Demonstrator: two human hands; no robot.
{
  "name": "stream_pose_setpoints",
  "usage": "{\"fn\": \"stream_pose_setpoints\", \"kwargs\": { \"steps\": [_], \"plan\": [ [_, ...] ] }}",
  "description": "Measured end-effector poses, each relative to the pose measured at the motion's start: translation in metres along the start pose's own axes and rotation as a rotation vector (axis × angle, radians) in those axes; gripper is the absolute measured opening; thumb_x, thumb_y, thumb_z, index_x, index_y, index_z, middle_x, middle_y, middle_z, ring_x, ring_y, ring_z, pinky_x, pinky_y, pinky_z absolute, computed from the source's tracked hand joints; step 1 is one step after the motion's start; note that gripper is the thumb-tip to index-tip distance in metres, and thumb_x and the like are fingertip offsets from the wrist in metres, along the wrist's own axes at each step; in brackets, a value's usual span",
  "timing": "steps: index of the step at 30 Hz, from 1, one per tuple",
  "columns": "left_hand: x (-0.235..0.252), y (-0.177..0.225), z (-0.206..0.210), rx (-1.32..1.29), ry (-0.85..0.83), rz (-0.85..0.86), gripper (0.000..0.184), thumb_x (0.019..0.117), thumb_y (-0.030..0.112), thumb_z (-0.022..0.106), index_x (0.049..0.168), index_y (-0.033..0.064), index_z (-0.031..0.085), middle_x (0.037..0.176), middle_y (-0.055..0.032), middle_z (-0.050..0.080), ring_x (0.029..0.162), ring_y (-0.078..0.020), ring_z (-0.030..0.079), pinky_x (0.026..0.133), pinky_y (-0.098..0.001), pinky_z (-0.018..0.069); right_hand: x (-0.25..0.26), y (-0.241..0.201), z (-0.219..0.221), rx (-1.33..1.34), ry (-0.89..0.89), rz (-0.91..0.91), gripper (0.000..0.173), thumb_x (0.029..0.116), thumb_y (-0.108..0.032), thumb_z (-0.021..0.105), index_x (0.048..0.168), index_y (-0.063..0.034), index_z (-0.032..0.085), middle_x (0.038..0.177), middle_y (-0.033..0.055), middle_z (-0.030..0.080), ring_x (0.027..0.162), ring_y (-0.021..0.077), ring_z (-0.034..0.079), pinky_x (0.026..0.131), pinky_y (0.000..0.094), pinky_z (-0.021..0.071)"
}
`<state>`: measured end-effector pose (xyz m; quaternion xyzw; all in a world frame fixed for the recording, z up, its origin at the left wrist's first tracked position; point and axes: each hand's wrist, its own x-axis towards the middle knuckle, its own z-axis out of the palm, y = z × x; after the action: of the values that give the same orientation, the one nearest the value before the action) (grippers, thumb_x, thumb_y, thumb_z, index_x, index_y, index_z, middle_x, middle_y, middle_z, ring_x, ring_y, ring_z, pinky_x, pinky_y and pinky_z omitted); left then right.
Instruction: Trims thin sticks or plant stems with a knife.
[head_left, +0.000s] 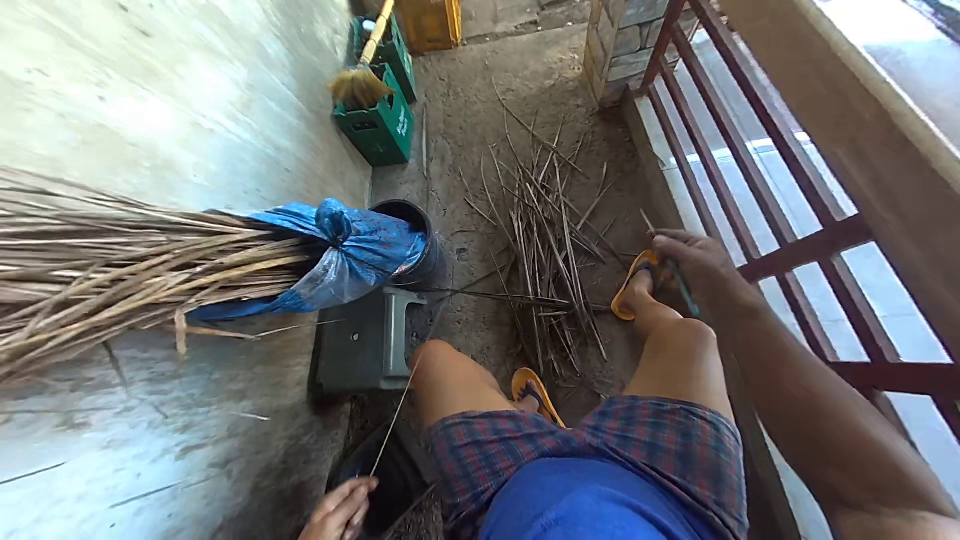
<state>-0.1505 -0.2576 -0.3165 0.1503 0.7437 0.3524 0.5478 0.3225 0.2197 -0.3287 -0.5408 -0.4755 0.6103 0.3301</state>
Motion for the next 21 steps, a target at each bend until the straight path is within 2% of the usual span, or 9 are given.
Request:
{"fn": "stream_pose_setpoints", "kwargs": {
  "steps": [1,3,6,9,13,15,17,21],
  "plan": [
    [0.013,0.007,0.024,-0.088,0.033,0.064,0.025,0.1042,0.01,0.043,0.115,0.0039,0.065,0.06,0.009,0.051,0.044,0.0015,0.042,0.042,-0.014,0.0369,-0.009,0.005,0.018,0.019,-0.049,0.026,0.031,0.1066,-0.026,0.053,0.134,-0.012,0.06,0.076,-0.0018,0.058,0.049,0.0063,0.047,0.043,0.0231,0.0435],
    [0.034,0.036,0.08,-0.231,0.068,0.14,0.023,0.1039,0.01,0.044,0.111,0.0042,0.065,0.057,0.0082,0.049,0.042,0.002,0.04,0.04,-0.0129,0.0362,-0.031,0.012,0.055,0.048,-0.164,0.046,0.033,0.1067,-0.019,0.051,0.136,-0.0065,0.059,0.075,0.0016,0.058,0.05,0.0093,0.05,0.046,0.0258,0.0471],
    [0.052,0.078,0.147,-0.347,-0.013,0.185,0.022,0.1044,0.008,0.045,0.112,0.0029,0.065,0.056,0.0063,0.05,0.04,0.0016,0.042,0.039,-0.013,0.0375,-0.07,0.02,0.104,0.142,-0.392,0.019,0.033,0.1023,-0.015,0.053,0.13,-0.0002,0.06,0.077,-0.0001,0.062,0.053,0.0064,0.053,0.048,0.022,0.0476],
    [0.061,0.104,0.188,-0.373,-0.109,0.215,0.023,0.1052,0.007,0.044,0.111,0.0023,0.066,0.057,0.0052,0.052,0.04,0.0016,0.043,0.038,-0.0128,0.0379,-0.103,0.028,0.14,0.24,-0.591,0.001,0.038,0.1005,-0.018,0.056,0.135,-0.0008,0.058,0.079,-0.0029,0.063,0.055,0.0044,0.053,0.049,0.0211,0.0466],
    [0.068,0.119,0.213,-0.344,-0.194,0.262,0.023,0.1049,0.005,0.046,0.106,0.0009,0.069,0.059,0.0037,0.054,0.043,0.0007,0.045,0.04,-0.0133,0.0388,-0.131,0.04,0.17,0.234,-0.779,0.038,0.05,0.1015,-0.018,0.057,0.147,-0.0002,0.045,0.081,0.0009,0.065,0.054,0.0051,0.053,0.048,0.0224,0.0454],
    [0.067,0.12,0.219,-0.345,-0.223,0.269,0.021,0.1031,0.004,0.049,0.093,0.0036,0.067,0.058,0.0021,0.056,0.042,0.0006,0.046,0.039,-0.0132,0.0386,-0.136,0.046,0.179,0.262,-0.822,0.06,0.052,0.1015,-0.018,0.058,0.148,-0.0015,0.043,0.08,0.0001,0.065,0.052,0.0044,0.052,0.046,0.021,0.0444],
    [0.066,0.119,0.223,-0.354,-0.243,0.274,0.019,0.1006,0.003,0.053,0.087,0.0042,0.066,0.057,0.0008,0.056,0.041,-0.0002,0.046,0.039,-0.0138,0.0382,-0.136,0.052,0.184,0.307,-0.829,0.065,0.047,0.1011,-0.017,0.059,0.144,-0.0017,0.048,0.079,-0.0001,0.064,0.051,0.004,0.051,0.046,0.0199,0.0428],
    [0.059,0.116,0.221,-0.313,-0.235,0.286,0.014,0.0995,0.006,0.058,0.089,0.0043,0.067,0.058,0.0014,0.056,0.043,-0.0002,0.047,0.04,-0.0134,0.0387,-0.135,0.052,0.183,0.329,-0.827,0.085,0.034,0.1006,-0.014,0.061,0.132,-0.0009,0.058,0.08,-0.0003,0.066,0.05,0.0024,0.051,0.045,0.0183,0.0424]
  ]
}}
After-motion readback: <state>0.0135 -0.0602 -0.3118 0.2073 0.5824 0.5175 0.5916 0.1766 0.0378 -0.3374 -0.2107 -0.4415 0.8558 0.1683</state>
